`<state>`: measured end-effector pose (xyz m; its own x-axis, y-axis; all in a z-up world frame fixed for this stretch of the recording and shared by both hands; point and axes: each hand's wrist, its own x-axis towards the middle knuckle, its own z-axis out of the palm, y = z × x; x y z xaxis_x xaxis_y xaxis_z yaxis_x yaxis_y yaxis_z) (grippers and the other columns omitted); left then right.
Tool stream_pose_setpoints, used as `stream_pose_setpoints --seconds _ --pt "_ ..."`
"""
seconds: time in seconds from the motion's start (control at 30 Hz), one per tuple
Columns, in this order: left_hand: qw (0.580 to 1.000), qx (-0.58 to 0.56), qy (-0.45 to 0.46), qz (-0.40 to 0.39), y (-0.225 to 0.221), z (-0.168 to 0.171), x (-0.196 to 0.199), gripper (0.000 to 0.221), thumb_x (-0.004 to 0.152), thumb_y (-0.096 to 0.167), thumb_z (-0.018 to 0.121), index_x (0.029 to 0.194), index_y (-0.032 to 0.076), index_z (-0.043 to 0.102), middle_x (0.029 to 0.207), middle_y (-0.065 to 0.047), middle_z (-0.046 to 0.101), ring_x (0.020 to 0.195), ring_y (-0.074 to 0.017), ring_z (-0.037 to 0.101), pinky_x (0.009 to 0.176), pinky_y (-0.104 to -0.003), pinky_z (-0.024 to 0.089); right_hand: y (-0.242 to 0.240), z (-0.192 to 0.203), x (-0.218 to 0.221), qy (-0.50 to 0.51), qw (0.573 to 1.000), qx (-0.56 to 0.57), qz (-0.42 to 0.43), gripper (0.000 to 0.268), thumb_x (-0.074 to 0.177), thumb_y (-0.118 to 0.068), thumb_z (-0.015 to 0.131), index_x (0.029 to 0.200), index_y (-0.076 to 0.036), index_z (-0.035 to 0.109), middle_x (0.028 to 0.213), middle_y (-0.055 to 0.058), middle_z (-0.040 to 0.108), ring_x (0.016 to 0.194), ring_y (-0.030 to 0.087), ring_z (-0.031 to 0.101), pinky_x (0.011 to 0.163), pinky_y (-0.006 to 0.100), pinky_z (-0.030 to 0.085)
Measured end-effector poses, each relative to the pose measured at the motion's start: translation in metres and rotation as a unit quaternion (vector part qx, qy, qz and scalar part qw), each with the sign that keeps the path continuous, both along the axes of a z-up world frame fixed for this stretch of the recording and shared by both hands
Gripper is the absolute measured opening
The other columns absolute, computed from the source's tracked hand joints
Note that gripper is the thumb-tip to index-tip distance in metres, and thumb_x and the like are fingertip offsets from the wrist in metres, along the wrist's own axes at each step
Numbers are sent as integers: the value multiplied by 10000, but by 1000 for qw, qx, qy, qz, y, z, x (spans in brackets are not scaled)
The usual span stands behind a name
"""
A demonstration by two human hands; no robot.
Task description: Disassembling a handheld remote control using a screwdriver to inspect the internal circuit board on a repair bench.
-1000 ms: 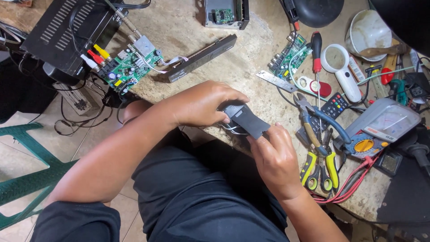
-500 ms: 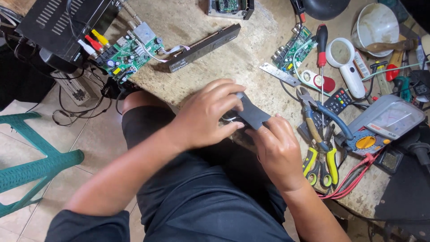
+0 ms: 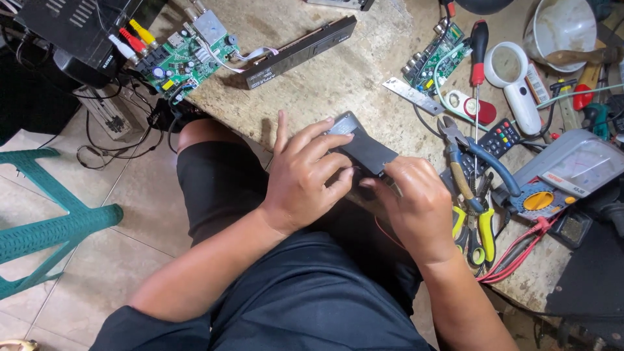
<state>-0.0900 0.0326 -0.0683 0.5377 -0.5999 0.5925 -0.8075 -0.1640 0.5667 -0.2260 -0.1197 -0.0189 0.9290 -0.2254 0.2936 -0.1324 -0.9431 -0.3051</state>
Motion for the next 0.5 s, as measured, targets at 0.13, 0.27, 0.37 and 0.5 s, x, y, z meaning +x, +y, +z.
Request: stream_pose_setpoints --seconds 0.13,0.27,0.37,0.5 --pt "1000 6 2 29 -2 4 -5 59 848 211 752 831 199 697 1109 9 745 1234 -290 645 1188 -718 102 2 3 1 13 1000 -21 12 269 919 -260 835 975 -21 724 933 117 733 925 305 714 764 394 588" --pt "999 5 13 50 -6 7 -11 62 817 183 741 798 184 682 1107 13 746 1231 -297 646 1192 -708 122 3 4 2 19 1000 -19 14 251 924 -246 830 967 -19 733 931 118 738 935 304 719 766 392 590" --pt "998 -1 17 67 -10 7 -14 81 797 169 740 790 181 661 1107 16 738 1235 -296 645 1196 -707 113 0 5 3 16 999 -22 25 248 931 -244 824 973 -16 734 942 124 737 954 311 723 778 395 591" --pt "997 0 30 71 -10 12 -15 80 814 155 752 793 177 678 1100 16 738 1239 -294 642 1193 -707 110 2 6 3 7 1000 -13 27 192 943 -220 808 981 -39 758 936 110 738 946 310 721 766 394 589"
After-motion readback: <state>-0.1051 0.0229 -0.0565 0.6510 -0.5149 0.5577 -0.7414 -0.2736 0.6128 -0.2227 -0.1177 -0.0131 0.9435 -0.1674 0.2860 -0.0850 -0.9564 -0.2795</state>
